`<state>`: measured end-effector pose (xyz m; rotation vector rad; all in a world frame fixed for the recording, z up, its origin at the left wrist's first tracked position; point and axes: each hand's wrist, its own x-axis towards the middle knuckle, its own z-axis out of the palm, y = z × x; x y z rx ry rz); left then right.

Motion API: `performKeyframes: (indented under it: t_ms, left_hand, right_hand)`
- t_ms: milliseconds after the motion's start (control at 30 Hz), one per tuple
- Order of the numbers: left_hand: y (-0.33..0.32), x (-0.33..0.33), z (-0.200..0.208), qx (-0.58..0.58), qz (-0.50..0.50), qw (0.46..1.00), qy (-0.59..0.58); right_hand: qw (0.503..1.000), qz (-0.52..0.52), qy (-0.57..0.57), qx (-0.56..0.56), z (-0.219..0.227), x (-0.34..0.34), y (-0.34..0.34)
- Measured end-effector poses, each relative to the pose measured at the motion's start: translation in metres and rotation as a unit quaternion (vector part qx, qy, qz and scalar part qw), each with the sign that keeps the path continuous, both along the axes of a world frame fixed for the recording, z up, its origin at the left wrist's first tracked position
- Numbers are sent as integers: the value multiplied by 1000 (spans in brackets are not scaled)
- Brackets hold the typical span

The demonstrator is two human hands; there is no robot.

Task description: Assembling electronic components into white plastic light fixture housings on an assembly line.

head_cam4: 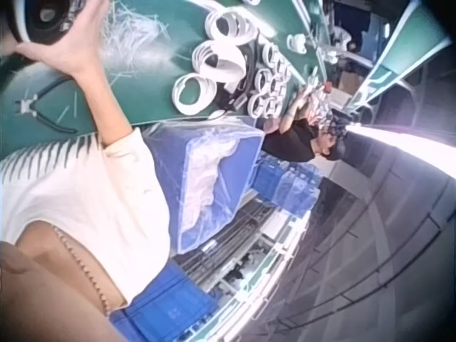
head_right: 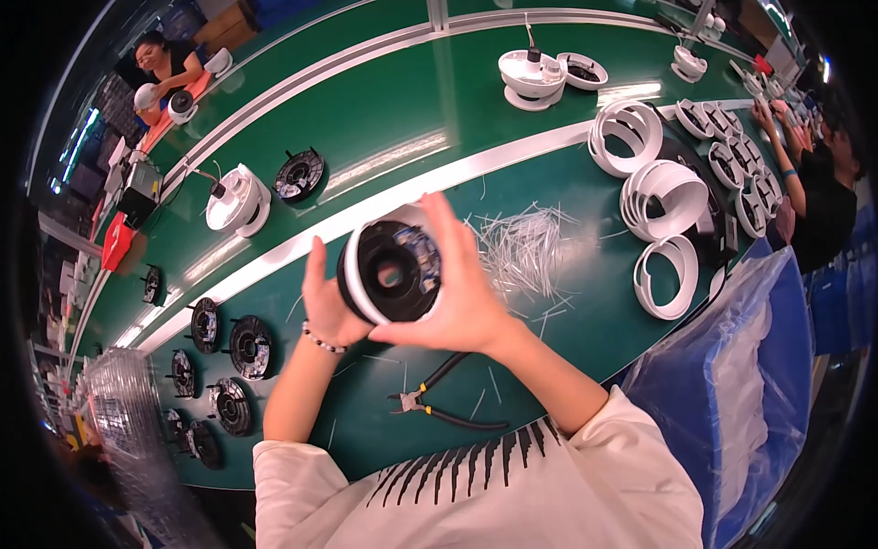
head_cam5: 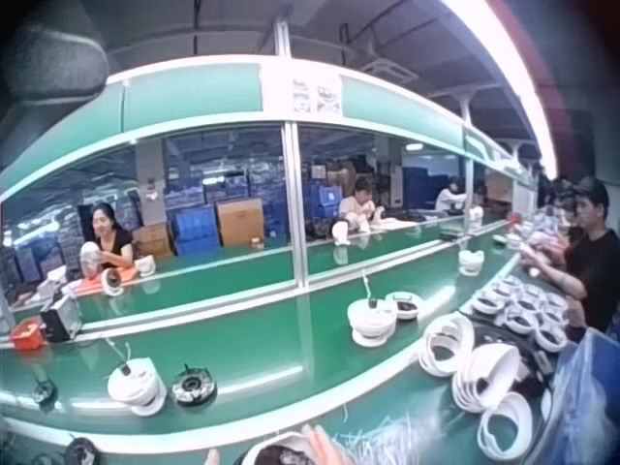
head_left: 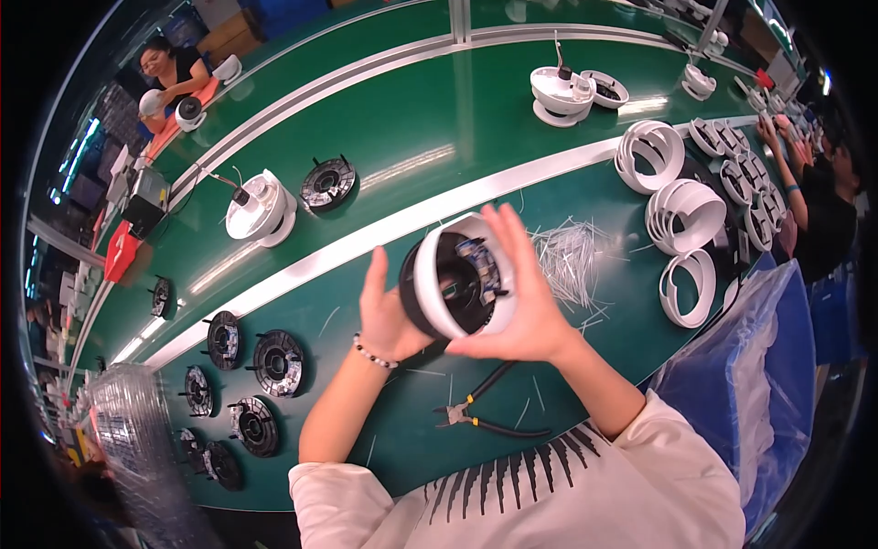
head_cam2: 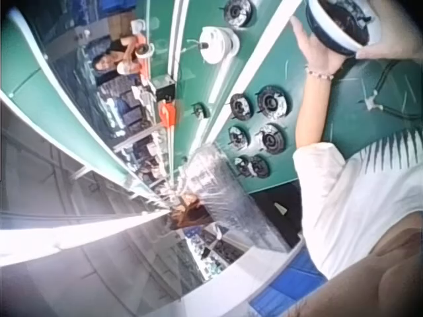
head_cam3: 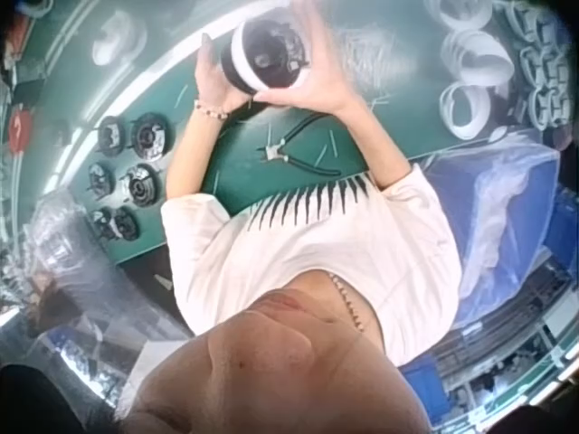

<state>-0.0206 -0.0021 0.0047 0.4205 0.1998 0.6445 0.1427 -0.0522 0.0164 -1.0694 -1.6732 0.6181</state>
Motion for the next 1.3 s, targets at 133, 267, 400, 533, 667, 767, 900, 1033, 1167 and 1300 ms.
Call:
performKeyframes:
  t_ms: [133, 267, 400, 533, 667, 767, 900, 1033, 1167, 1300]
  left_hand:
    - [-1, 6, -5, -13, 71, 995, 63]
    - [-3, 11, -4, -9, 96, 994, 53]
    - [-7, 10, -7, -16, 95, 995, 25]
    - [-6, 10, -8, -10, 47, 998, 30]
    - [-8, 9, -17, -27, 1, 998, -58]
    - [-17, 26, -13, 18, 97, 994, 42]
    - [-15, 41, -6, 43, 85, 995, 40]
    - [2, 72, -7, 86, 90, 992, -4]
    - [60, 100, -18, 24, 199, 977, 75]
    - [142, 129, -43, 3, 318, 937, 148]
  right_hand:
    - [998, -7, -20, -52, 1, -6, -1]
    - [996, -21, -63, -52, 11, -6, -6]
    - [988, -42, -147, 34, 13, -16, -8]
    - [988, -1, -155, -1, 10, -6, -4]
    - [976, 14, -217, 5, 19, 6, -6]
    - [983, -57, -171, -24, 7, 7, -8]
    - [980, -150, -127, -32, 0, 1, -16]
    - [972, -180, -143, 46, -15, 20, -10]
    - [967, -209, -136, 55, -22, 17, -13]
    - [970, -188, -145, 46, -22, 25, -20]
